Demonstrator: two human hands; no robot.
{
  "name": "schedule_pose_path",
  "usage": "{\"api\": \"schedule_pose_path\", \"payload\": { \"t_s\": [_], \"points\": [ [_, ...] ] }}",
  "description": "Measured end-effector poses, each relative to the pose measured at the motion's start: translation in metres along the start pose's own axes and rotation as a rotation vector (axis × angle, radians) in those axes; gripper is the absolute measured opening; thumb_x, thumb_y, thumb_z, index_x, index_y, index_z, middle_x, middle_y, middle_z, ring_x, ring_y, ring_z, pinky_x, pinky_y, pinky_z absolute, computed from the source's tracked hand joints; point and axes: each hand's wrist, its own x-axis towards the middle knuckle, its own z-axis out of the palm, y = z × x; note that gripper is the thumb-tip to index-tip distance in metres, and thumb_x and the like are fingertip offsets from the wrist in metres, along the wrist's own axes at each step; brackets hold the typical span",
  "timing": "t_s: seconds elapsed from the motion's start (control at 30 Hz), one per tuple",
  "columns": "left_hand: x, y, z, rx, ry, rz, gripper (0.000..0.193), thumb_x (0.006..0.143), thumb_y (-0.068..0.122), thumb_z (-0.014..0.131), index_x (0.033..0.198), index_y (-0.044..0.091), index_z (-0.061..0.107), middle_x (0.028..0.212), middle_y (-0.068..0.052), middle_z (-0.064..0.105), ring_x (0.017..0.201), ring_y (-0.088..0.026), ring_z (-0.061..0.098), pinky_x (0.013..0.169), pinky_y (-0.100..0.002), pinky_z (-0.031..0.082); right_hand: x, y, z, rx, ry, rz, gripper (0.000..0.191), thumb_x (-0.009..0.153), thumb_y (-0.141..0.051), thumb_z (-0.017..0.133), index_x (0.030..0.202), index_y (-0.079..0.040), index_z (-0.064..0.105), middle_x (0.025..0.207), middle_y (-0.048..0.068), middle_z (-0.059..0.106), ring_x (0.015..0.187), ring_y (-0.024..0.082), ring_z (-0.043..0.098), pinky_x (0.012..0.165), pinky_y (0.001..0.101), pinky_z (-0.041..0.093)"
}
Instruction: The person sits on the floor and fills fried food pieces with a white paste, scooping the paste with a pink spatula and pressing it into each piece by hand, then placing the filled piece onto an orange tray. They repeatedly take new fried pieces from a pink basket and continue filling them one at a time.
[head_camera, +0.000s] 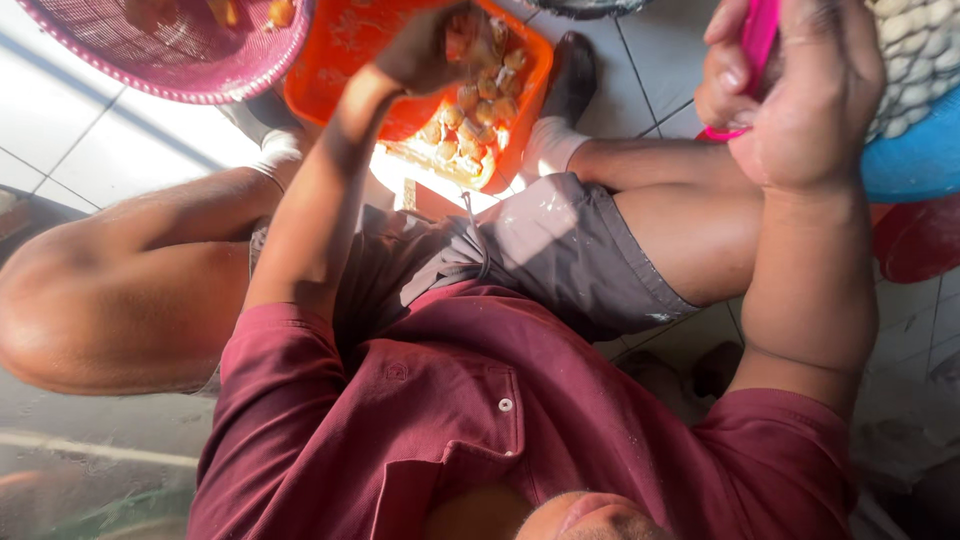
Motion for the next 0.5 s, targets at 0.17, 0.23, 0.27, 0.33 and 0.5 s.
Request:
{"api": "schedule_pose_path", "payload": {
  "t_s": [0.17, 0.23, 0.27, 0.33, 0.5],
  "points": [
    [-0.035, -0.037, 0.061, 0.184, -0.342, -0.3, 0.034, 0.082, 0.025, 0.078, 0.112, 0.01, 0.07, 0.101, -0.009, 0.075, 0.091, -0.024, 0.074, 0.08, -0.038, 0.059, -0.007, 0.01, -0.009, 0.02, 0.066, -0.023, 0.045, 0.124, -0.039, 0.05, 0.11, 0.004, 0.05, 0.089, 0.012, 0.05, 0.058, 0.014, 0.034, 0.056, 0.0285, 0.026],
    [-0.039, -0.04, 0.075, 0.299, -0.468, -0.347, 0.032, 0.085, 0.034, 0.084, 0.102, 0.009, 0.073, 0.098, -0.012, 0.076, 0.092, -0.026, 0.073, 0.08, -0.04, 0.059, -0.009, 0.013, -0.012, 0.023, 0.066, -0.008, 0.045, 0.123, -0.04, 0.048, 0.11, 0.003, 0.05, 0.087, 0.01, 0.048, 0.058, 0.014, 0.032, 0.056, 0.0282, 0.024],
    [-0.042, -0.039, 0.081, 0.379, -0.505, -0.417, 0.03, 0.089, 0.034, 0.079, 0.106, 0.01, 0.072, 0.099, -0.013, 0.076, 0.091, -0.028, 0.072, 0.079, -0.042, 0.058, -0.01, 0.014, -0.013, 0.018, 0.066, 0.003, 0.046, 0.123, -0.041, 0.048, 0.11, 0.003, 0.05, 0.086, 0.01, 0.047, 0.058, 0.014, 0.032, 0.056, 0.0281, 0.024],
    [-0.045, -0.038, 0.085, 0.543, -0.575, -0.556, 0.027, 0.096, 0.034, 0.071, 0.112, 0.012, 0.071, 0.1, -0.015, 0.075, 0.091, -0.031, 0.07, 0.077, -0.044, 0.057, -0.01, 0.015, -0.016, 0.012, 0.054, 0.026, 0.046, 0.122, -0.043, 0.047, 0.11, 0.002, 0.05, 0.084, 0.008, 0.045, 0.058, 0.014, 0.03, 0.057, 0.0279, 0.022],
    [-0.063, -0.031, 0.076, 0.522, -0.682, -0.552, 0.031, 0.089, 0.027, 0.071, 0.118, 0.016, 0.068, 0.104, -0.012, 0.074, 0.096, -0.031, 0.069, 0.082, -0.045, 0.055, -0.01, 0.019, -0.029, 0.0, 0.012, 0.13, 0.048, 0.121, -0.047, 0.044, 0.11, 0.0, 0.051, 0.078, 0.005, 0.039, 0.058, 0.013, 0.025, 0.057, 0.0272, 0.019]
  ]
}}
